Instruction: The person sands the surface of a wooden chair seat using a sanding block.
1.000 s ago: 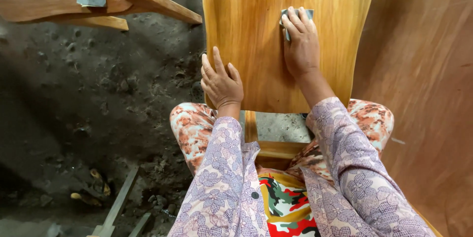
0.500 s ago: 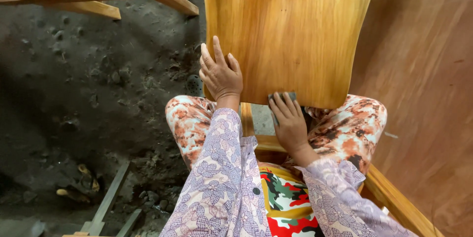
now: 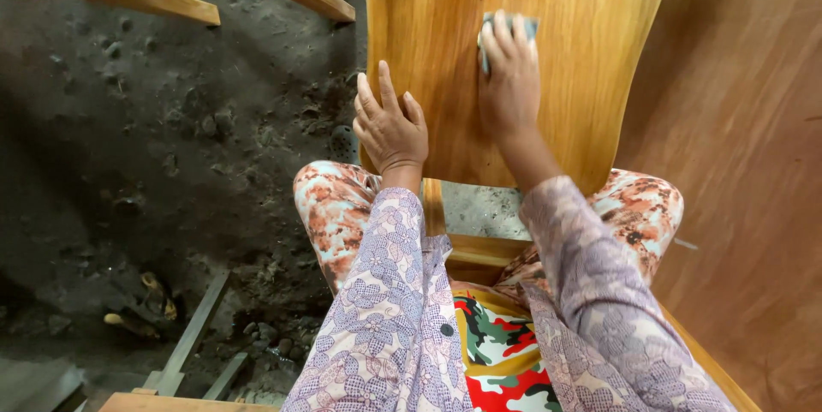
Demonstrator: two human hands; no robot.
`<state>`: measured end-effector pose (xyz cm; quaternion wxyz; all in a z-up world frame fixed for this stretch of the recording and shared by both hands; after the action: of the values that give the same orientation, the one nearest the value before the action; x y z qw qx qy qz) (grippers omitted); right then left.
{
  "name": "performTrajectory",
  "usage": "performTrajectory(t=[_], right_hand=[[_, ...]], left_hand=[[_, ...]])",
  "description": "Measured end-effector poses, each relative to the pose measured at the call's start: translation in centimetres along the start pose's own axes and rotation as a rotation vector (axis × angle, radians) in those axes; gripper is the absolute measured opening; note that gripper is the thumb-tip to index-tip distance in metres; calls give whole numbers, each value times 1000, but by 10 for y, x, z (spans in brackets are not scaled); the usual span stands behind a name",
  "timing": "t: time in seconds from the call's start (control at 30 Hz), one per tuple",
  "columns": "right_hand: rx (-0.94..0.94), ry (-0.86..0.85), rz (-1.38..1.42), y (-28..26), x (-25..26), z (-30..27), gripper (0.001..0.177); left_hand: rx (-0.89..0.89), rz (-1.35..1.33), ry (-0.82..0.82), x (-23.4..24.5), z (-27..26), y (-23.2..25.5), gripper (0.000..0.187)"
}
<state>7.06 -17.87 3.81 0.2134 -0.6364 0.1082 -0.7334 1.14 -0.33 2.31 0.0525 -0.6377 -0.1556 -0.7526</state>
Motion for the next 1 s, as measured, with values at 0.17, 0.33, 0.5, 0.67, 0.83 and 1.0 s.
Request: performTrajectory(t=[0.17, 0.33, 0.5, 0.67, 0.83, 1.0], right_hand=[[14, -169, -6, -38, 26, -110, 51], [57, -182, -64, -33, 32, -193, 40], [105, -41, -146, -23, 54, -112, 40], [32, 5, 11, 26, 31, -15, 37], [35, 37, -45, 50, 12, 32, 23], [131, 40, 9, 13, 38, -5, 36]], left_hand=[[-6, -26, 30, -1, -1, 0, 60], [-19, -33, 33, -1, -2, 0, 59], [-9, -51, 47, 0, 0, 0, 57], [-11, -59, 30, 1, 0, 0, 57], [-8, -62, 9, 2, 0, 0, 57], [-15, -56, 32, 1, 0, -1, 56]])
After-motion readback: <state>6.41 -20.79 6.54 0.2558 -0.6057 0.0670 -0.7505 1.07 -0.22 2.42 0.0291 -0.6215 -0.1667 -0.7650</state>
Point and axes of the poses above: each hand's wrist, its own z-axis towards the middle knuckle, its own x-axis out of the back of the hand, y = z × x, the point moved 1 cm from there along z, towards the middle knuckle, and after that the axes turned 3 degrees about -z, right-handed, at the moved point
